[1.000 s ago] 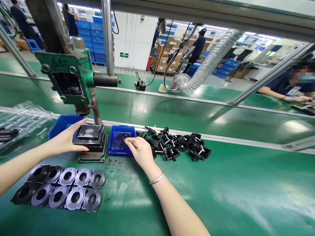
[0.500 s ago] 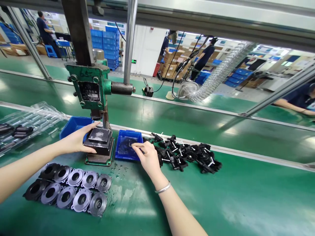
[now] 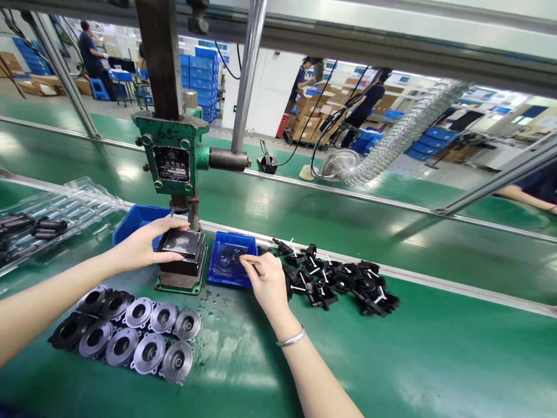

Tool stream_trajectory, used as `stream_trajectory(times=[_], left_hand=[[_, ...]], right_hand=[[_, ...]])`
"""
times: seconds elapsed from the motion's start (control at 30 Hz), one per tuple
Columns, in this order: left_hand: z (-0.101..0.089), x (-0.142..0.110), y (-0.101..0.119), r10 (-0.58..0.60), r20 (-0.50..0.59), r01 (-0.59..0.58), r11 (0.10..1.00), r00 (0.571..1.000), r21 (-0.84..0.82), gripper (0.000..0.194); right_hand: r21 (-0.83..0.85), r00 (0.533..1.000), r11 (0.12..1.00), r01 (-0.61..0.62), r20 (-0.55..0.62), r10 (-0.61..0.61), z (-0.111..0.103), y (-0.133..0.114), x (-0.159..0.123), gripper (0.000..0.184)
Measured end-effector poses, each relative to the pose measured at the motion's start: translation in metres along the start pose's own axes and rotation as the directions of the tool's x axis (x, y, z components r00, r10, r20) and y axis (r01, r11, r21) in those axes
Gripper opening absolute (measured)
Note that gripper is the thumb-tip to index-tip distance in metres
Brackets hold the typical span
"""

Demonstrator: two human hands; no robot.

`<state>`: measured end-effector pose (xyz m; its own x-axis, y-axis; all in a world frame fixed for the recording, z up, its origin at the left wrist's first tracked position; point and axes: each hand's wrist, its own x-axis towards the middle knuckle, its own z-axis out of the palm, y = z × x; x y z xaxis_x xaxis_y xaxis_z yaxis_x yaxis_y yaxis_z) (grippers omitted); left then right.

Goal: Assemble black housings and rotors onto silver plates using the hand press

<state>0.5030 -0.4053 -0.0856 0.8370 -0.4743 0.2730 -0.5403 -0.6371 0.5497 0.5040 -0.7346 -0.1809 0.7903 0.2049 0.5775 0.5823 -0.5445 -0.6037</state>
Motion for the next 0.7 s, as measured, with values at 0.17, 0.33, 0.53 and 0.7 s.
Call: stream_trajectory(times=[0.17, 0.33, 0.53, 0.7], left_hand=[[0.002, 0.0, -0.004, 0.001, -0.014, -0.001, 1.0, 1.0, 0.001, 0.057], [-0.009, -0.015, 0.011, 0.042, -0.098, -0.039, 0.999, 0.994, 0.038, 0.062], [-0.033, -0.103, 0.022, -0.072, -0.278, 0.105, 0.989, 0.958, 0.107, 0.048], [-0.019, -0.198, -0.006, -0.23, -0.302, 0.27, 0.958, 0.925, 0.097, 0.049]], right_hand=[[0.035, 1.0, 0.999, -0.029, 0.006, 0.029, 0.002, 0.004, -0.002, 0.027], [0.084, 0.997, 0.994, -0.07, -0.003, 0.071, -0.002, -0.003, -0.003, 0.024], [0.163, 0.991, 0.979, -0.126, -0.028, 0.132, -0.019, -0.003, 0.0, 0.022], [0.214, 0.991, 0.973, -0.082, -0.086, 0.102, -0.04, -0.033, -0.01, 0.008]])
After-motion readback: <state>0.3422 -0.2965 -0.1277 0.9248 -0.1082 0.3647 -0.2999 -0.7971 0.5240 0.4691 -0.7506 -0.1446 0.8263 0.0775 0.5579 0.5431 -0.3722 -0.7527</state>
